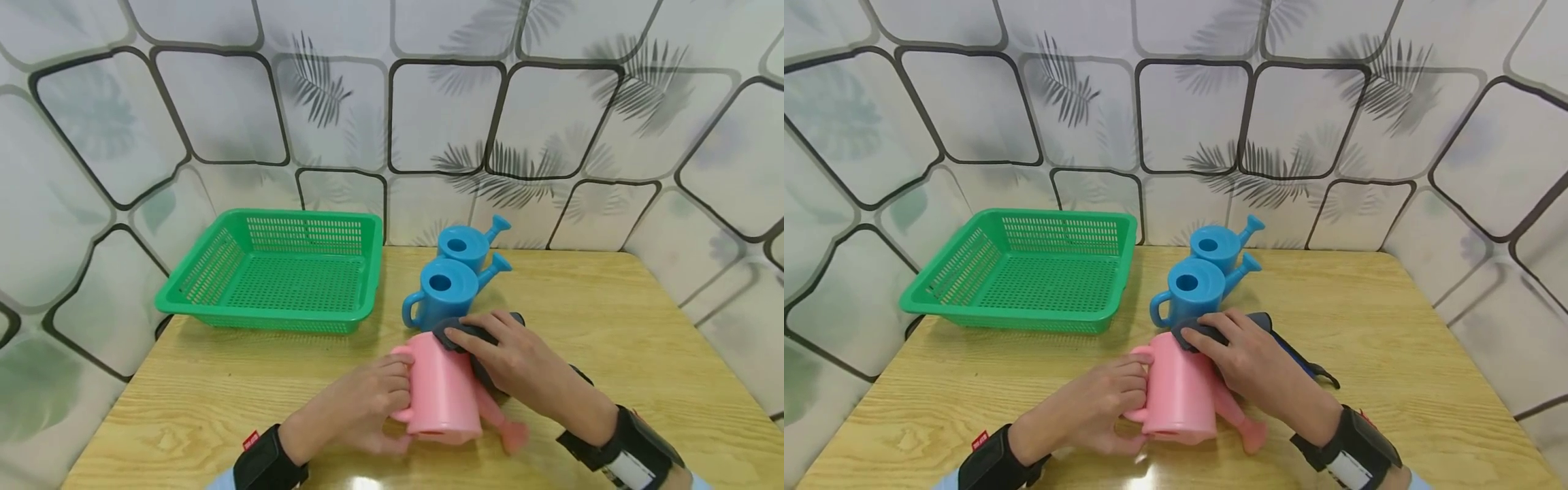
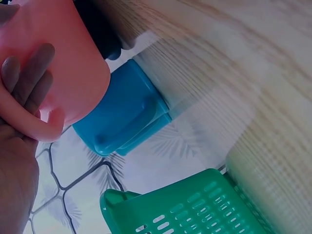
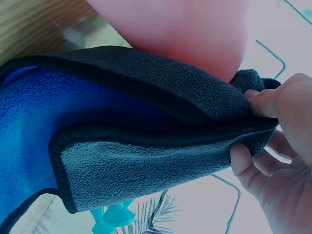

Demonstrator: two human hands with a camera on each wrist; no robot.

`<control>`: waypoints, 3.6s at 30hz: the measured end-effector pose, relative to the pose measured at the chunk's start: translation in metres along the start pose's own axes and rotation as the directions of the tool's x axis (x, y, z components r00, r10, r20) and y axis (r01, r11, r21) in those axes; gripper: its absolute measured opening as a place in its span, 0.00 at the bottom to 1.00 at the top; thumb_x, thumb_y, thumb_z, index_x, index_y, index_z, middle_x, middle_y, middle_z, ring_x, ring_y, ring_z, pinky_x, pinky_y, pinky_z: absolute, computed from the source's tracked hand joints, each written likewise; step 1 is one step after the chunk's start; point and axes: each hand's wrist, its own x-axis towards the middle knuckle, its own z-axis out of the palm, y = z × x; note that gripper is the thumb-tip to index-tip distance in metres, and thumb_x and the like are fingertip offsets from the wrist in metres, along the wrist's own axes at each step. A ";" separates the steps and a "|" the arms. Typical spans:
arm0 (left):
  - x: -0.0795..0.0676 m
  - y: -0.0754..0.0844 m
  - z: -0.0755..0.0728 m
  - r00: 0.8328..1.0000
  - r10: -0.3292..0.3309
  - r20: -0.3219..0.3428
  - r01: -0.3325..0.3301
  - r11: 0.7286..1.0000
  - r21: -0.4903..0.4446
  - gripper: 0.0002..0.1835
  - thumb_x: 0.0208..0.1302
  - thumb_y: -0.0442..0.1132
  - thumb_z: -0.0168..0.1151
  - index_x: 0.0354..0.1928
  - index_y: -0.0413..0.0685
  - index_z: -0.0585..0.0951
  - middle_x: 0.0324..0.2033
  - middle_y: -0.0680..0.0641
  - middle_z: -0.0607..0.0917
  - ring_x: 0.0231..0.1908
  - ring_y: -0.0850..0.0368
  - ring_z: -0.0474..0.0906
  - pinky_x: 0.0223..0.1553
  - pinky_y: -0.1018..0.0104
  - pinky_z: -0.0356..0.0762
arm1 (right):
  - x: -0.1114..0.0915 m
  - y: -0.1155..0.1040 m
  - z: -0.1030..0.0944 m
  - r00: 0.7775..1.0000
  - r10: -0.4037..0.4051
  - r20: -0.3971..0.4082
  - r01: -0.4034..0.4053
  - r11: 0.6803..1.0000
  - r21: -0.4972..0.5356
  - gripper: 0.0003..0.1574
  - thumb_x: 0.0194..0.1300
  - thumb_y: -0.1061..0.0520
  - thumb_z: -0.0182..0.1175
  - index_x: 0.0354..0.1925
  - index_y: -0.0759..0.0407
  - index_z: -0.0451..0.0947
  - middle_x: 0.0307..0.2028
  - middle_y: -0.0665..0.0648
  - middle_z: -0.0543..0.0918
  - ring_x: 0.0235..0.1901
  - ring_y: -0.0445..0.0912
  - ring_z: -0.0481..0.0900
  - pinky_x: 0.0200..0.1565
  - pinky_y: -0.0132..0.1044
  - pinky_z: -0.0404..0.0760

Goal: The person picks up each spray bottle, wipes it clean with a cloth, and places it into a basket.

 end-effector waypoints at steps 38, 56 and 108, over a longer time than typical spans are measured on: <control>-0.006 -0.019 0.000 0.987 -0.159 0.013 0.158 0.986 0.046 0.11 0.45 0.47 0.67 0.25 0.47 0.80 0.24 0.54 0.82 0.39 0.58 0.75 0.68 0.59 0.61 | -0.010 -0.036 -0.008 0.992 -0.127 0.000 0.125 0.977 0.171 0.17 0.67 0.54 0.62 0.54 0.50 0.80 0.41 0.52 0.81 0.42 0.43 0.75 0.39 0.38 0.84; -0.005 -0.015 -0.003 0.995 -0.093 -0.034 0.094 0.995 0.042 0.11 0.43 0.45 0.69 0.25 0.49 0.79 0.23 0.55 0.81 0.37 0.59 0.75 0.65 0.57 0.66 | -0.002 -0.008 -0.005 0.998 -0.013 -0.054 0.016 0.998 0.063 0.27 0.60 0.55 0.68 0.57 0.59 0.79 0.46 0.61 0.81 0.43 0.51 0.76 0.36 0.45 0.86; -0.014 -0.026 -0.004 0.979 -0.174 -0.102 0.171 0.984 -0.039 0.09 0.38 0.42 0.68 0.23 0.47 0.79 0.23 0.54 0.83 0.36 0.59 0.75 0.68 0.57 0.61 | -0.026 -0.027 -0.012 0.994 -0.106 -0.014 0.107 0.976 0.190 0.12 0.71 0.59 0.54 0.45 0.51 0.84 0.51 0.55 0.81 0.46 0.48 0.72 0.38 0.40 0.83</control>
